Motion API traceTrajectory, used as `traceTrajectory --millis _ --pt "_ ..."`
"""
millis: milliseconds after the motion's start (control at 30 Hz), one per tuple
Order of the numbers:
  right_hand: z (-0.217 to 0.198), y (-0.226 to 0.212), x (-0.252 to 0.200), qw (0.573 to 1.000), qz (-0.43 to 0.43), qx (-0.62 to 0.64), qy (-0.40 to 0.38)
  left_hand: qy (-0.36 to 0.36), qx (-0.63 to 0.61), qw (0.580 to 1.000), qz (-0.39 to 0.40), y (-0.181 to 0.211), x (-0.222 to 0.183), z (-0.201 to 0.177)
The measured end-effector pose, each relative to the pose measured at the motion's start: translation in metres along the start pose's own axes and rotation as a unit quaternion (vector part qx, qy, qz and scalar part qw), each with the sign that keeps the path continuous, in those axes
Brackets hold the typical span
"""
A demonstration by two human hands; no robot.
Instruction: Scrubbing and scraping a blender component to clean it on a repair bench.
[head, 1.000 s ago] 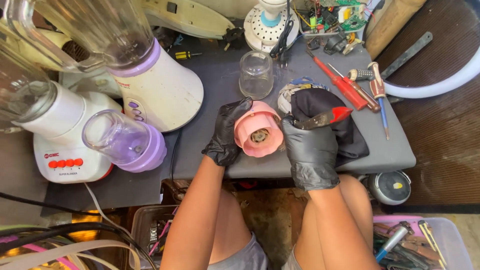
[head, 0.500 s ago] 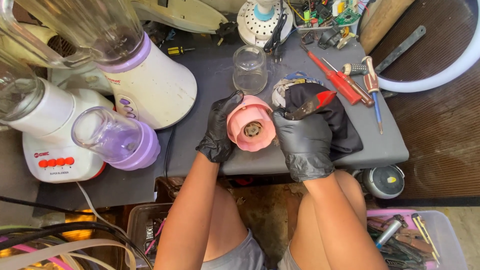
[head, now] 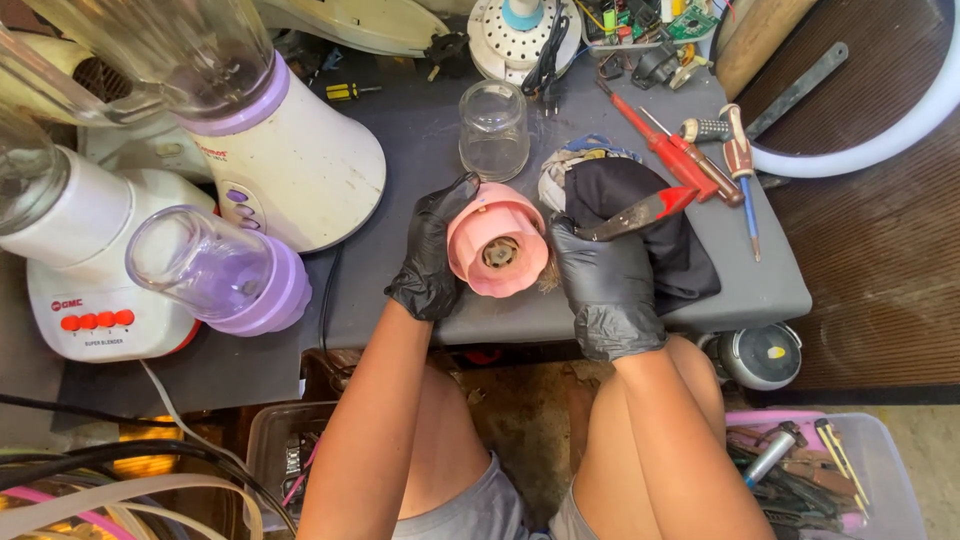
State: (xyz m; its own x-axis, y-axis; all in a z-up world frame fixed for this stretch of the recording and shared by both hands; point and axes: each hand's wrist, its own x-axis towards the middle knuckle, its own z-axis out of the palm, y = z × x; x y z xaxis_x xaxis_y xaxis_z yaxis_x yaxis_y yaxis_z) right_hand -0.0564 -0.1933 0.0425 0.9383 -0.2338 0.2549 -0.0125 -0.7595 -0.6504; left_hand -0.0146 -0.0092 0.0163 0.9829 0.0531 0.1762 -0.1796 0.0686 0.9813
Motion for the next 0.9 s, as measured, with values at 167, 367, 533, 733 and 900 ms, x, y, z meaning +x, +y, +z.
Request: traceTrajectory --millis 167,367,533,733,900 --pt "-0.008 -0.002 0.004 0.996 -0.078 0.044 0.002 0.013 0.035 0.999 0.012 0.003 -0.003 0.002" --pt "-0.014 -0.002 -0.007 0.986 -0.142 0.086 -0.002 0.011 -0.001 1.000 -0.015 0.006 -0.007 0.004" --pt "0.012 0.018 -0.007 0.981 -0.127 0.140 0.043 0.067 -0.101 0.991 -0.058 -0.024 0.007 -0.011" --pt "0.020 0.039 -0.019 0.932 0.104 0.319 0.139 0.090 -0.434 0.857 -0.264 -0.039 0.034 -0.049" --pt "0.012 0.019 -0.016 0.888 0.130 0.407 0.169 0.075 -0.480 0.827 -0.282 -0.025 0.030 -0.043"
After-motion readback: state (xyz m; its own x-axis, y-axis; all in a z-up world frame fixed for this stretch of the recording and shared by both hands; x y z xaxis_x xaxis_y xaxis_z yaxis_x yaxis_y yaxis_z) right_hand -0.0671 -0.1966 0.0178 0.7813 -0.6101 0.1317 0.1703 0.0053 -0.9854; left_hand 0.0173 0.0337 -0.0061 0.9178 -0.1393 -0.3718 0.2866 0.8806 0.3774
